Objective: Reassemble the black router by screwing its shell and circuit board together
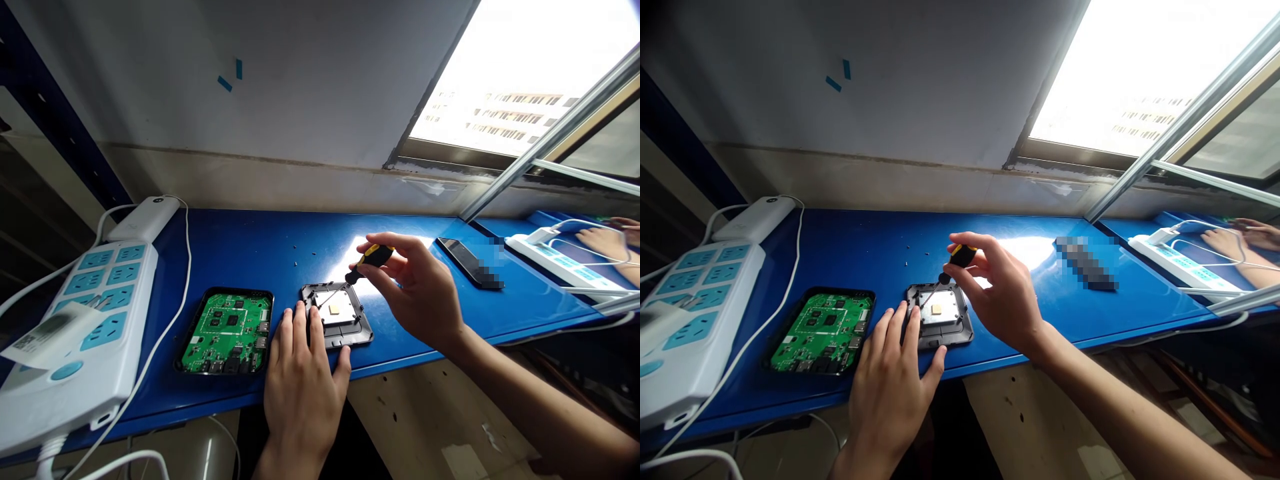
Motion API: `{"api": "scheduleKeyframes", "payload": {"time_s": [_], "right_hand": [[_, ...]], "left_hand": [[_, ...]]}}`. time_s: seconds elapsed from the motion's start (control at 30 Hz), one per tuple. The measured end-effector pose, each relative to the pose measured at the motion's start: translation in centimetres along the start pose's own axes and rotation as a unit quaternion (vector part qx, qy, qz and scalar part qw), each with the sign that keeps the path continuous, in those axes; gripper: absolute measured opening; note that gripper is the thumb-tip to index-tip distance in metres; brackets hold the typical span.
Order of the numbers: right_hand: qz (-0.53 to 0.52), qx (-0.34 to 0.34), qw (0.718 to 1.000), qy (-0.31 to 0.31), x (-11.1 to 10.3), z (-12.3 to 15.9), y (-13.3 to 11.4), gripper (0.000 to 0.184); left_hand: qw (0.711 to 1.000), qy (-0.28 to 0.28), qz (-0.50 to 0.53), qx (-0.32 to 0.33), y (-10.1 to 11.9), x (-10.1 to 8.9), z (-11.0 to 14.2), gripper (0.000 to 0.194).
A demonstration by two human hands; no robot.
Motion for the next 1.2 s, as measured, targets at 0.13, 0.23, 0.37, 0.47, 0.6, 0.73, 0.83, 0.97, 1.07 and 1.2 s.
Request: {"api": "scheduleKeyframes", "payload": {"time_s": [0.13,0.23,0.37,0.47,0.6,0.73,0.83,0.97,1.07,1.2], "right_hand": [[0.029,-0.03,0.997,-0.064,0.6,-1.1,-1.4,0.034],[0.047,-0.057,0.988,-0.133,1.3,-1.7,-2.8,0.035],[0.092,-0.09,0.978,-0.167,1.9,-2.1,-4.1,0.036],[0.148,-0.113,0.976,-0.111,1.9,-2.3,-4.4,0.029],[0.199,-0.13,0.97,-0.057,1.7,-2.3,-4.5,0.021],[0.171,-0.126,0.975,-0.068,1.2,-2.1,-4.6,0.027],[0.172,-0.128,0.974,-0.071,1.0,-2.1,-4.4,0.034],[0.228,-0.16,0.96,-0.027,0.9,-2.0,-4.3,0.023],[0.206,-0.161,0.965,-0.032,1.1,-1.8,-4.2,0.029],[0.176,-0.156,0.971,-0.053,1.2,-1.8,-4.5,0.039]], "left_hand": [[1.0,0.008,0.013,0.004,0.0,0.0,0.0,0.053],[1.0,0.007,0.024,-0.004,0.0,0.0,-0.1,0.053],[0.999,0.01,0.033,-0.015,0.0,-0.1,-0.2,0.052],[0.999,0.015,0.03,-0.013,0.0,-0.2,-0.3,0.052],[0.999,0.015,0.034,-0.011,0.0,0.0,-0.2,0.052],[0.999,0.032,0.042,-0.012,-0.1,0.0,-0.1,0.051],[0.998,0.039,0.044,-0.009,-0.1,-0.1,-0.1,0.05],[0.997,0.056,0.047,-0.003,-0.1,-0.4,-0.1,0.048],[0.996,0.07,0.059,0.01,-0.1,-0.5,0.0,0.045],[0.993,0.088,0.08,0.017,-0.2,-0.6,0.1,0.041]]}}
Point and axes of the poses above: each hand's wrist, its own z-axis away from the middle knuckle, its own x-axis out of the palm, y = z × x, the point moved 6 cm from there along -z, towards the middle knuckle, and after that the axes turned 1 degree about z, right-handed, at the moved point
